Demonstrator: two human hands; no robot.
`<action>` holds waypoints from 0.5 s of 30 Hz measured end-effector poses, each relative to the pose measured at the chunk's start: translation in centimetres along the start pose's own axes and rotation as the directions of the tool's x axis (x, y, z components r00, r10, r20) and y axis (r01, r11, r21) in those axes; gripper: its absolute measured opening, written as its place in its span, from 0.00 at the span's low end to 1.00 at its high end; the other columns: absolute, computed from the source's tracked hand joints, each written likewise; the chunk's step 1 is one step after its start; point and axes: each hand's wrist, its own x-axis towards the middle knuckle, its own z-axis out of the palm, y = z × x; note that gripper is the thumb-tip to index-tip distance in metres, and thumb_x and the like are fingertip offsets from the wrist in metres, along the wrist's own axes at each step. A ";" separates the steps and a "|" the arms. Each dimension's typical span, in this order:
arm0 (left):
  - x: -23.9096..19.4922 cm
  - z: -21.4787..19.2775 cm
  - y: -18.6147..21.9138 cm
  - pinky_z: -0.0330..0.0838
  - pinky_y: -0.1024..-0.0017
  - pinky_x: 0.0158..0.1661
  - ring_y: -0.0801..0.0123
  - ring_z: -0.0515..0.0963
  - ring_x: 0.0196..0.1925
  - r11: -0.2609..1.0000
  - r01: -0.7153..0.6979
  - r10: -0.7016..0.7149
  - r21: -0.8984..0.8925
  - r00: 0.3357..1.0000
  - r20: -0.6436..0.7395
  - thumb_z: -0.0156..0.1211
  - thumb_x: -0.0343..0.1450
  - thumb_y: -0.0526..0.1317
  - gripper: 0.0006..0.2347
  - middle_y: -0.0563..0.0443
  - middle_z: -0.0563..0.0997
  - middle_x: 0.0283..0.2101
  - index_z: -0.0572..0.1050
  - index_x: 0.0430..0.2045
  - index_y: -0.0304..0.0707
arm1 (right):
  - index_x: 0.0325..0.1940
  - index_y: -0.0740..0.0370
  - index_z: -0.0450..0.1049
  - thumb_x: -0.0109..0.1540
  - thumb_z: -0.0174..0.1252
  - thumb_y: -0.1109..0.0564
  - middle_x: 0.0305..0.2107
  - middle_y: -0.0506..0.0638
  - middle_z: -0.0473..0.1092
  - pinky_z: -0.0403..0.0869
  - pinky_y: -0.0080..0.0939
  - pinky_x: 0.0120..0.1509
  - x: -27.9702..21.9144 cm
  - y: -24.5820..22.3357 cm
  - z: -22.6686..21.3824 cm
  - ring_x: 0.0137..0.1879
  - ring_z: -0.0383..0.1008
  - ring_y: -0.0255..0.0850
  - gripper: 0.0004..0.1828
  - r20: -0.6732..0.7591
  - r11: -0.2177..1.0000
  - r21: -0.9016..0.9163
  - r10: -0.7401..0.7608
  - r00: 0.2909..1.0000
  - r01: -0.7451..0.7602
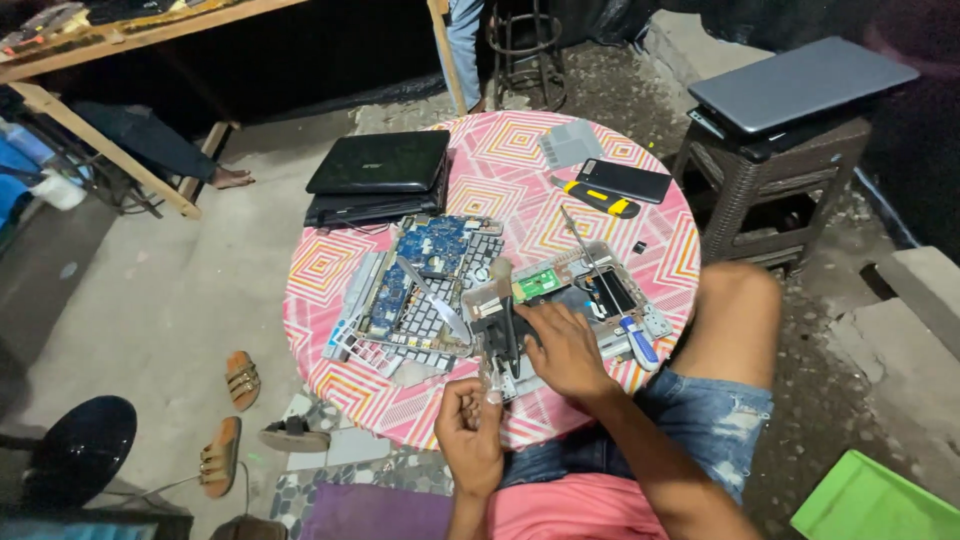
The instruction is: The person uses pliers to adjust a small metal component on a disassembled laptop motherboard. They then use a brush to clean the laptop chassis and continue working on the internal components with pliers.
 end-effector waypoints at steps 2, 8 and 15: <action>0.5 0.1 -0.4 0.61 0.76 0.25 0.77 0.68 0.21 1.000 0.010 -0.010 -0.005 1.000 0.011 0.59 0.71 0.41 0.07 0.55 0.71 0.19 0.70 0.28 0.38 | 0.59 0.52 0.71 0.61 0.49 0.53 0.47 0.49 0.73 0.64 0.50 0.51 -0.6 -0.4 -0.5 0.53 0.69 0.49 0.22 -0.045 0.998 0.037 -0.047 0.998 0.048; 1.2 -0.2 -2.7 0.62 0.75 0.26 0.76 0.68 0.21 0.994 0.084 -0.083 0.075 0.996 -0.015 0.60 0.69 0.36 0.05 0.55 0.71 0.18 0.71 0.25 0.40 | 0.46 0.51 0.77 0.61 0.53 0.51 0.43 0.44 0.75 0.62 0.48 0.52 -0.1 -1.1 -1.2 0.52 0.71 0.45 0.12 -0.071 0.989 0.145 -0.020 0.997 0.030; 2.0 -1.0 -7.7 0.69 0.75 0.27 0.70 0.76 0.20 0.986 0.057 -0.086 -0.156 0.980 -0.181 0.56 0.67 0.31 0.02 0.45 0.77 0.19 0.71 0.29 0.35 | 0.39 0.54 0.78 0.61 0.56 0.45 0.35 0.50 0.77 0.69 0.53 0.47 7.7 -2.6 2.1 0.44 0.75 0.51 0.13 0.179 0.986 0.100 -0.151 0.972 0.135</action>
